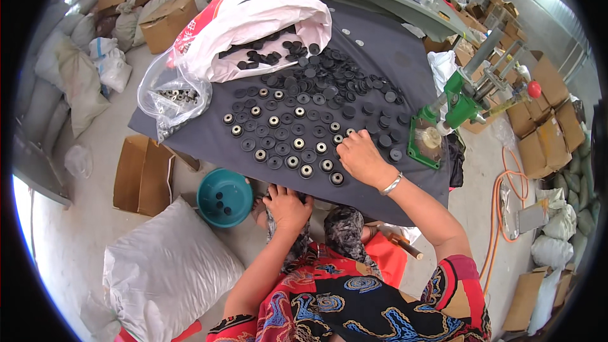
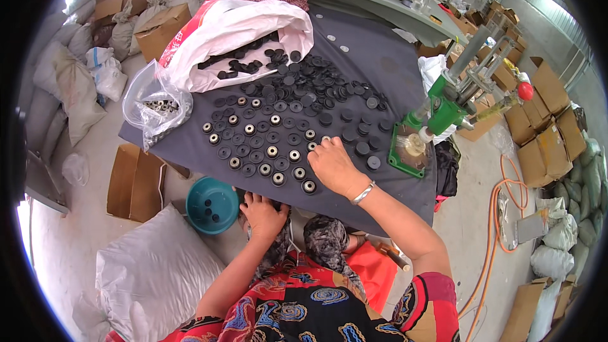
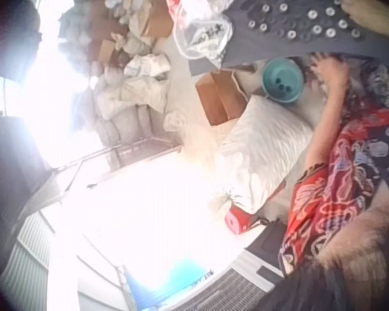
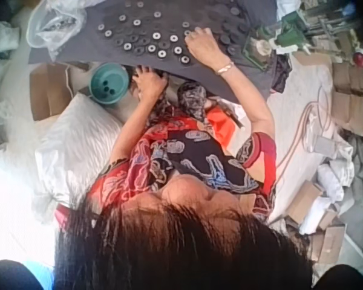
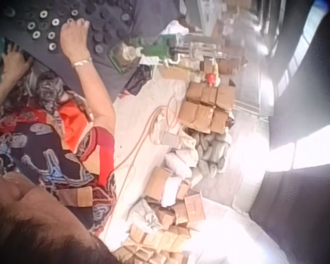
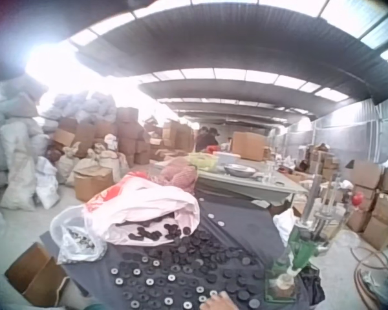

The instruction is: The person assembles black buttons by placing them under a green manual press, operating the lever to attach metal inserts, and then sorting the finished buttons on the table. The person repeatedly picks up buttons, positions them under the press, and moves completed units aside.

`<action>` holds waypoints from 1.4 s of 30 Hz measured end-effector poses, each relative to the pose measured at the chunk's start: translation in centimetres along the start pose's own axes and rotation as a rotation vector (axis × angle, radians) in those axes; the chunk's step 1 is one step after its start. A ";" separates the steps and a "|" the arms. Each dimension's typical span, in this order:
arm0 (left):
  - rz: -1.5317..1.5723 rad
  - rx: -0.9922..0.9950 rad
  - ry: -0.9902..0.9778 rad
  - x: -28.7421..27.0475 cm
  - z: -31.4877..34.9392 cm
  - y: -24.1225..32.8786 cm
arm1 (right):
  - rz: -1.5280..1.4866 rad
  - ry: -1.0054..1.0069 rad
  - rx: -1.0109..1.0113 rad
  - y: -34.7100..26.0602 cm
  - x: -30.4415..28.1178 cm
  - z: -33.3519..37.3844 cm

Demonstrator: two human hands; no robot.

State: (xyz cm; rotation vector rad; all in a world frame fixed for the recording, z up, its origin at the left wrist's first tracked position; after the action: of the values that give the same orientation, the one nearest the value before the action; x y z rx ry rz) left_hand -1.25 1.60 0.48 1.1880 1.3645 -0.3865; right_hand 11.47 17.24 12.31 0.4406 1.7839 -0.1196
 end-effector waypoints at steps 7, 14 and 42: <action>-0.038 0.015 0.022 0.1 0.1 0.1 | -0.047 -0.041 -0.005 -0.1 0.3 -0.3; -0.027 0.015 0.043 -0.1 0.1 0.0 | -0.191 0.202 0.019 -0.1 -2.4 1.0; -0.044 0.023 0.022 0.3 0.1 0.2 | -0.288 -0.083 0.534 0.3 -3.6 13.8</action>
State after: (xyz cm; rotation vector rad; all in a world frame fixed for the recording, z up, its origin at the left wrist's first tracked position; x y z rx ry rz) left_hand -0.96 1.66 0.28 1.1857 1.4099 -0.4224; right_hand 24.93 12.43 12.15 0.5421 1.7127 -0.8182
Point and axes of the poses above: each hand's wrist, its own z-axis away from the middle knuckle, its own x-axis out of the palm, y = z × x, the point moved 2 cm from there along -z, towards the middle knuckle
